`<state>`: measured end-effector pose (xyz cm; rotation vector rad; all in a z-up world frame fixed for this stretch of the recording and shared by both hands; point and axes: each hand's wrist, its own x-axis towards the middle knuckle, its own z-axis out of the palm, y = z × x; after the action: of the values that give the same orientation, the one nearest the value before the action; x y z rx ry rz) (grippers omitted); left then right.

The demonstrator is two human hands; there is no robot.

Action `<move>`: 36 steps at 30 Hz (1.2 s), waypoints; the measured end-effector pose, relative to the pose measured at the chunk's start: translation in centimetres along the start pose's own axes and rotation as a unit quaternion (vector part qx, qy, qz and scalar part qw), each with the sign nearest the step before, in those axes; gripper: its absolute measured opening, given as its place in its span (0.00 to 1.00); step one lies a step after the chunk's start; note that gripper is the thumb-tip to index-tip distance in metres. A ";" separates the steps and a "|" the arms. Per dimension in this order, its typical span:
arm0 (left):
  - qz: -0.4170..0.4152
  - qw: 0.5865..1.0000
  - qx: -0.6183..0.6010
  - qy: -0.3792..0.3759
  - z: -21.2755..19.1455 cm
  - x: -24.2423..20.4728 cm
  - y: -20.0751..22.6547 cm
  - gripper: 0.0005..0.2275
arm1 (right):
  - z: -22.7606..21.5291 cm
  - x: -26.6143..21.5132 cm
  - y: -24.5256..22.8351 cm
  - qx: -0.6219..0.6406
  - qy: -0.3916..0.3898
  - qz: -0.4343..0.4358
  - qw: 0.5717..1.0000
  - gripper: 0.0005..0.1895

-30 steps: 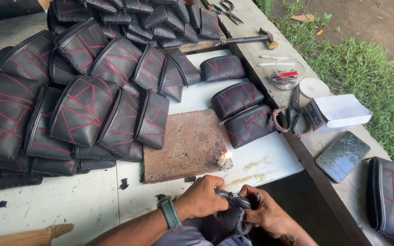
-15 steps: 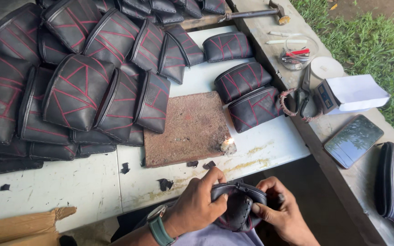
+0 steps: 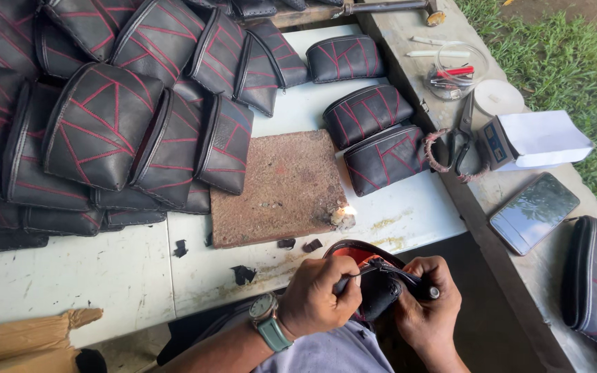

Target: The person uses a lighter to heat the edges of small black leather pouches with red stitching, then zips and unzips them to check the closure. Finished pouches are stacked on the table.

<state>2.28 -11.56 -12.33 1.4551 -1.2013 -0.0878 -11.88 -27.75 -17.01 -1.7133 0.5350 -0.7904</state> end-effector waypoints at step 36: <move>-0.148 0.984 -0.078 0.062 -0.2 3.0 -6.4 0.03 | 2.4 8.8 -1.4 -0.158 -0.066 0.160 0.972 0.14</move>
<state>7.69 -14.84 -15.56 1.4694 -0.8517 -0.2853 -4.25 -31.94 -14.00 -1.8883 0.8544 -0.3704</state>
